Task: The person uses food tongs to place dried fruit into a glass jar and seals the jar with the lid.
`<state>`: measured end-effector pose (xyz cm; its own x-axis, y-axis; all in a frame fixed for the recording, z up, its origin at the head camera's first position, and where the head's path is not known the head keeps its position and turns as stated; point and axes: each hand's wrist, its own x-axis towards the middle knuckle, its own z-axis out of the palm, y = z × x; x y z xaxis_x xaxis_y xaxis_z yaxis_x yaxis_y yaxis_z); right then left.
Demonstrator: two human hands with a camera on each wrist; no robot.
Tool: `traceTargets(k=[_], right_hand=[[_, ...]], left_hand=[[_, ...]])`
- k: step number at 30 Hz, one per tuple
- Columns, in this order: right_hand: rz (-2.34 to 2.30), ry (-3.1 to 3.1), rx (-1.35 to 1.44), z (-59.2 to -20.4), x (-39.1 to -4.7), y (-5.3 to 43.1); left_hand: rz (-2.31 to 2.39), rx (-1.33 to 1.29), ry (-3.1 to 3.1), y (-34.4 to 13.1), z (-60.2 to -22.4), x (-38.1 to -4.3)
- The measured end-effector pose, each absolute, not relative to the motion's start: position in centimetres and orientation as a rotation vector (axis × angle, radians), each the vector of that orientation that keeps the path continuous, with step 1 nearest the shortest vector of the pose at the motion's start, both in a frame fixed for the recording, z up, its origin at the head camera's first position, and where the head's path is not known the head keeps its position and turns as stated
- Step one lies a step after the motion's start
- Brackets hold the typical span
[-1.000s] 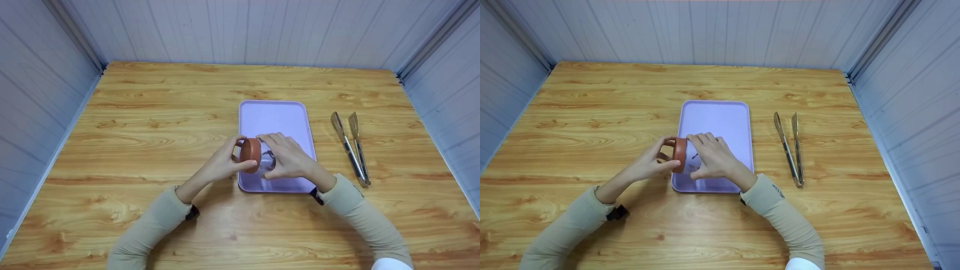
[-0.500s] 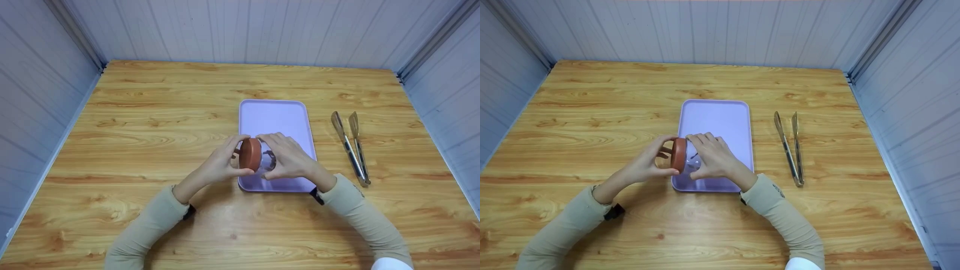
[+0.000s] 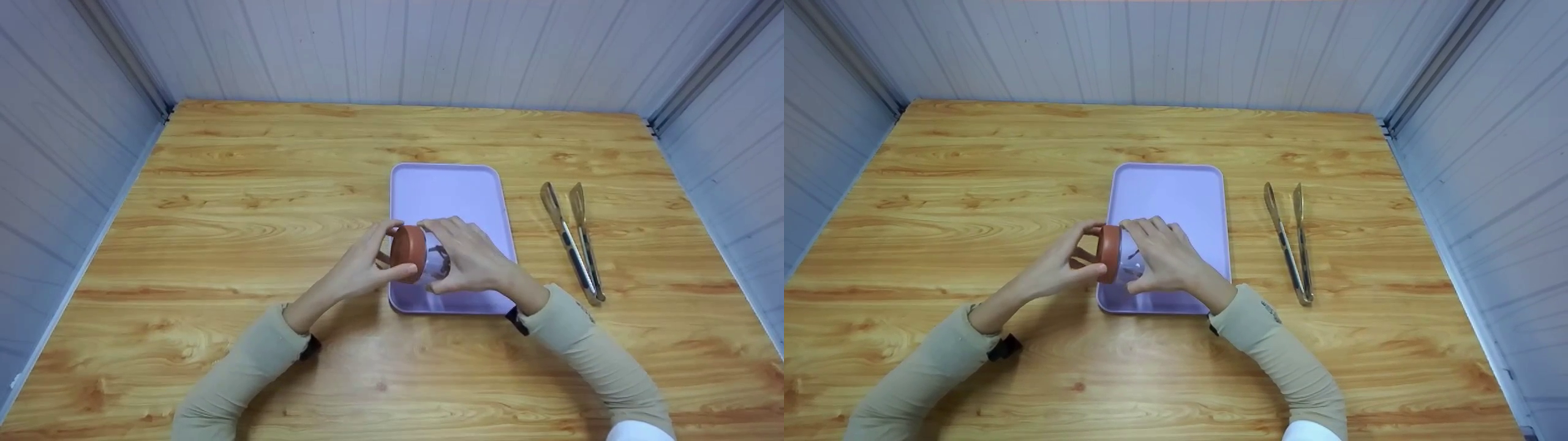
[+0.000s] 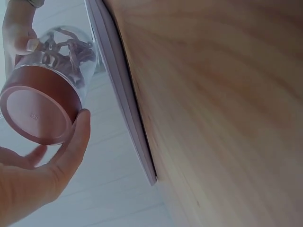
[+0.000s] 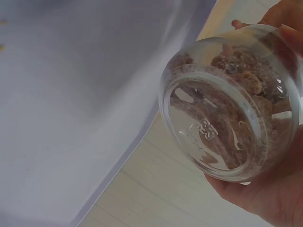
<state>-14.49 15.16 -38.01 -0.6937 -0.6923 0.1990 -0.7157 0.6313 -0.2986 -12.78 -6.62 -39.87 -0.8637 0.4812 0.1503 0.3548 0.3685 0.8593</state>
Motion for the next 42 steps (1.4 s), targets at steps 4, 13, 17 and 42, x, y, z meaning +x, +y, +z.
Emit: traceTargets(k=[4, 13, 17, 42], right_hand=[[0.550, -2.786, 1.203, -37.99, -14.43, 15.01], [0.553, -2.747, 1.212, -38.05, -14.51, 14.95], [0.563, -2.733, 1.221, -38.15, -14.58, 15.01], [0.605, -2.703, 1.247, -38.25, -14.64, 15.11]], left_hand=[[1.541, 0.715, 2.487, -6.39, -39.93, -12.82], [1.559, 0.758, 2.530, -6.36, -40.05, -12.80], [1.514, 0.787, 2.575, -6.40, -40.00, -12.65], [1.421, 0.919, 2.681, -6.49, -40.10, -12.48]])
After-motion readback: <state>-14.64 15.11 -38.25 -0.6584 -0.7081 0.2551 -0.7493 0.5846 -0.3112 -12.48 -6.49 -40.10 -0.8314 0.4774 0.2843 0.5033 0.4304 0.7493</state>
